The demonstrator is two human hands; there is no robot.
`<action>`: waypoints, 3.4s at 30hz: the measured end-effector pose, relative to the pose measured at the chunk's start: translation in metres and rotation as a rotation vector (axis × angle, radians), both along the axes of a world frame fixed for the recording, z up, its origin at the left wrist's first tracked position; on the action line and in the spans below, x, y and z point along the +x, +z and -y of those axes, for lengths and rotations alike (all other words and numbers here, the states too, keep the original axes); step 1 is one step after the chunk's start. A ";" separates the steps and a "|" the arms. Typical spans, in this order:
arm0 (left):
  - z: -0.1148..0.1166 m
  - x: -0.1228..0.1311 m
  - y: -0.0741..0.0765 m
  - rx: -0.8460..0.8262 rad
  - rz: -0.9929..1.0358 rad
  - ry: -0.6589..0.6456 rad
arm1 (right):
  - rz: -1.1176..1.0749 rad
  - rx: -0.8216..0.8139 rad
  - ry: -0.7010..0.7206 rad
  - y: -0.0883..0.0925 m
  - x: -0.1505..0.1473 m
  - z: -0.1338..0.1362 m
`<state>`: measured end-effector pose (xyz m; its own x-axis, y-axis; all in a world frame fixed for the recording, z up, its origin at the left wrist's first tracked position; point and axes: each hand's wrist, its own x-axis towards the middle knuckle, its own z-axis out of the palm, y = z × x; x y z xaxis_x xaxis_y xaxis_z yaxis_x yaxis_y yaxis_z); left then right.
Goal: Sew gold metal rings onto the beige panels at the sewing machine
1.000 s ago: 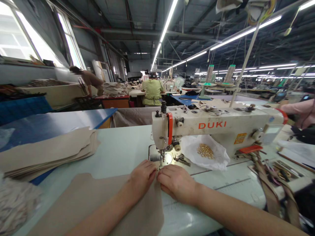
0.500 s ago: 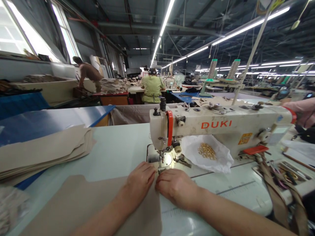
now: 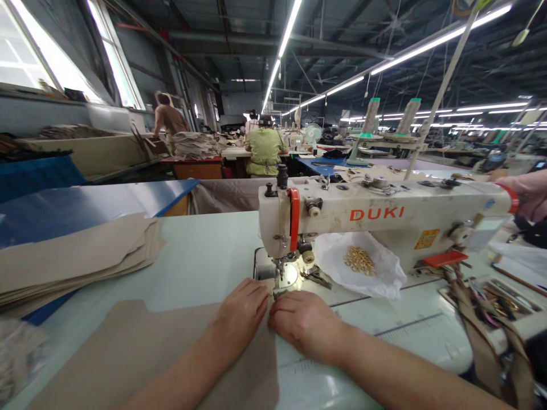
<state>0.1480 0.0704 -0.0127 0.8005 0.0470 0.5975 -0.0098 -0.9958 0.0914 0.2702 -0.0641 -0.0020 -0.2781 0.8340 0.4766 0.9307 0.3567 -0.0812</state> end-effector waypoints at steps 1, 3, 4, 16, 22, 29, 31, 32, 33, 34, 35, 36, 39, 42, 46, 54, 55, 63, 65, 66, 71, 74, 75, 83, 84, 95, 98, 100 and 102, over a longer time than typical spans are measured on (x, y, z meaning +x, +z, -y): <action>0.000 0.000 0.000 0.002 0.001 0.000 | -0.001 -0.003 -0.002 0.000 0.000 0.000; 0.001 0.001 0.002 0.007 0.008 0.000 | -0.001 -0.010 -0.004 0.001 0.000 0.000; 0.001 0.001 0.002 0.009 0.010 -0.001 | -0.001 -0.015 -0.005 0.001 0.000 0.000; 0.003 -0.001 0.004 -0.012 -0.008 0.056 | -0.009 0.020 -0.048 -0.003 -0.001 -0.003; 0.005 -0.001 0.007 -0.049 -0.038 0.079 | 0.019 0.000 -0.063 -0.005 -0.002 -0.004; 0.005 -0.002 0.004 -0.042 -0.041 0.098 | 0.024 0.010 -0.064 -0.007 -0.002 -0.005; 0.006 -0.002 0.004 -0.042 -0.031 0.090 | 0.027 0.007 -0.063 -0.008 -0.002 -0.005; 0.006 -0.002 0.004 -0.040 -0.026 0.087 | 0.026 0.003 -0.061 -0.008 -0.002 -0.005; 0.006 -0.001 0.005 -0.037 -0.025 0.083 | 0.024 -0.001 -0.060 -0.008 -0.002 -0.005; 0.006 -0.001 0.005 -0.035 -0.023 0.078 | 0.020 -0.005 -0.058 -0.007 -0.002 -0.004; 0.007 -0.001 0.006 -0.033 -0.018 0.073 | 0.015 -0.008 -0.058 -0.007 -0.002 -0.004; 0.007 -0.001 0.006 -0.034 -0.013 0.071 | 0.008 -0.010 -0.061 -0.006 -0.002 -0.004; 0.006 -0.001 0.005 -0.042 -0.008 0.073 | -0.019 -0.015 -0.081 -0.001 -0.003 -0.002; 0.005 -0.001 0.004 -0.069 -0.035 0.085 | -0.019 -0.009 -0.099 0.002 -0.005 -0.002; 0.006 -0.003 0.003 -0.122 -0.055 0.089 | 0.014 0.002 -0.116 0.001 -0.005 -0.003; 0.008 -0.010 0.006 -0.173 -0.001 0.039 | 0.134 -0.051 -0.124 -0.001 -0.005 -0.009; 0.008 -0.010 0.006 -0.176 -0.006 0.045 | 0.150 -0.058 -0.124 0.000 -0.004 -0.009; 0.009 0.015 0.004 -0.172 0.004 0.054 | 0.183 -0.115 -0.140 0.004 0.017 -0.007; 0.007 0.021 0.002 -0.157 -0.009 0.052 | 0.171 -0.127 -0.151 0.003 0.023 -0.008; 0.005 0.023 0.001 -0.150 -0.016 0.050 | 0.163 -0.134 -0.156 0.002 0.025 -0.008; 0.000 0.029 0.000 -0.142 -0.027 0.045 | 0.110 -0.140 -0.167 0.001 0.029 -0.012; -0.002 0.030 0.001 -0.159 -0.030 0.046 | 0.088 -0.131 -0.170 0.001 0.030 -0.013; -0.002 0.031 0.001 -0.171 -0.034 0.048 | 0.084 -0.129 -0.170 0.001 0.031 -0.014; -0.004 0.033 0.003 -0.194 -0.048 0.063 | 0.068 -0.128 -0.185 0.003 0.032 -0.016; -0.004 0.034 0.002 -0.197 -0.049 0.064 | 0.069 -0.133 -0.186 0.003 0.032 -0.016; -0.006 0.034 0.003 -0.245 -0.091 0.083 | 0.067 -0.141 -0.200 0.000 0.033 -0.018; -0.005 0.034 0.004 -0.234 -0.076 0.082 | 0.065 -0.122 -0.204 0.000 0.032 -0.017; -0.005 0.034 0.004 -0.224 -0.076 0.084 | 0.067 -0.112 -0.205 0.000 0.032 -0.017; -0.004 0.035 0.004 -0.210 -0.088 0.087 | 0.073 -0.106 -0.200 0.001 0.032 -0.017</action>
